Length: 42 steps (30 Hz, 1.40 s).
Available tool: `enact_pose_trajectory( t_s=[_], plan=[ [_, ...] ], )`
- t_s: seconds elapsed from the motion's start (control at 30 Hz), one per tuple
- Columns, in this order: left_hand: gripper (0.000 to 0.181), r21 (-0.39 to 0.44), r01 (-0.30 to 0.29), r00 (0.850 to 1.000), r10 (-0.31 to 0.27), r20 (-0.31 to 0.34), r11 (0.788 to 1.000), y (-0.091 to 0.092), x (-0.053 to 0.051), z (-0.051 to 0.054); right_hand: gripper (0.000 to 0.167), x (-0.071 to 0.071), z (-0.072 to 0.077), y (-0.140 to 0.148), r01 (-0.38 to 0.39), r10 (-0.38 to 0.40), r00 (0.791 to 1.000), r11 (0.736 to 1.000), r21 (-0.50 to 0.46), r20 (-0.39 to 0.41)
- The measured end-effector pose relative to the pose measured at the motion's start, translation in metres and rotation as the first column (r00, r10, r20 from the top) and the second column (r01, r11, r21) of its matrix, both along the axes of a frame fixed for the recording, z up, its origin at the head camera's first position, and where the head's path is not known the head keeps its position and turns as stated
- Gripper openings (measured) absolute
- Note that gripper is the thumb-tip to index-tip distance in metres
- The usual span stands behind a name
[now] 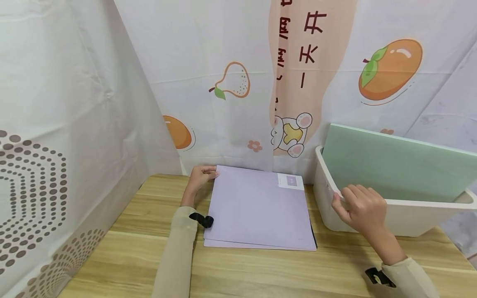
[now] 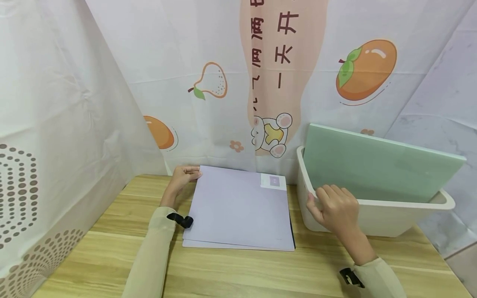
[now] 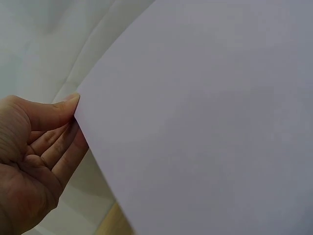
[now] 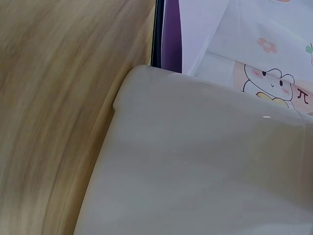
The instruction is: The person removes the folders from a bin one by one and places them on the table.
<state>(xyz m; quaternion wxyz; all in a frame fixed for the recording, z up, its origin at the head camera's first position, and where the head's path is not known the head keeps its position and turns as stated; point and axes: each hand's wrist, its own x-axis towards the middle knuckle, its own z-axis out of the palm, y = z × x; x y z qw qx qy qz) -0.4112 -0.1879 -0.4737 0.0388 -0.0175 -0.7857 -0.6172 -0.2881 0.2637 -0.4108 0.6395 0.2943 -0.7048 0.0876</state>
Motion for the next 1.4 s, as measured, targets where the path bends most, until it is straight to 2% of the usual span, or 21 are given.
enact_pose_trajectory(
  t_s=[0.2,0.5,1.03,1.4],
  plan=[
    [0.032,0.009,-0.023,1.0,0.023,-0.019,1.0,0.0012,-0.0004,-0.0036,0.041,0.0004,0.0,0.0006,0.002,-0.002,1.0,1.0,-0.004,-0.002],
    [0.03,0.026,-0.089,0.996,0.089,-0.007,0.996,-0.0001,0.0017,-0.0062,0.041,0.0001,-0.0009,0.0003,0.0,-0.001,1.0,1.0,0.01,0.011],
    [0.031,0.059,-0.046,0.999,0.047,-0.014,0.997,-0.0052,0.0007,-0.0063,0.043,0.0,-0.0009,0.0009,0.006,-0.006,1.0,1.0,0.009,0.009],
    [0.033,0.084,-0.078,0.997,0.077,0.012,0.993,-0.0022,-0.0009,-0.0068,0.043,-0.0002,-0.0012,0.0004,0.003,-0.003,1.0,1.0,-0.005,0.009]
  ],
)
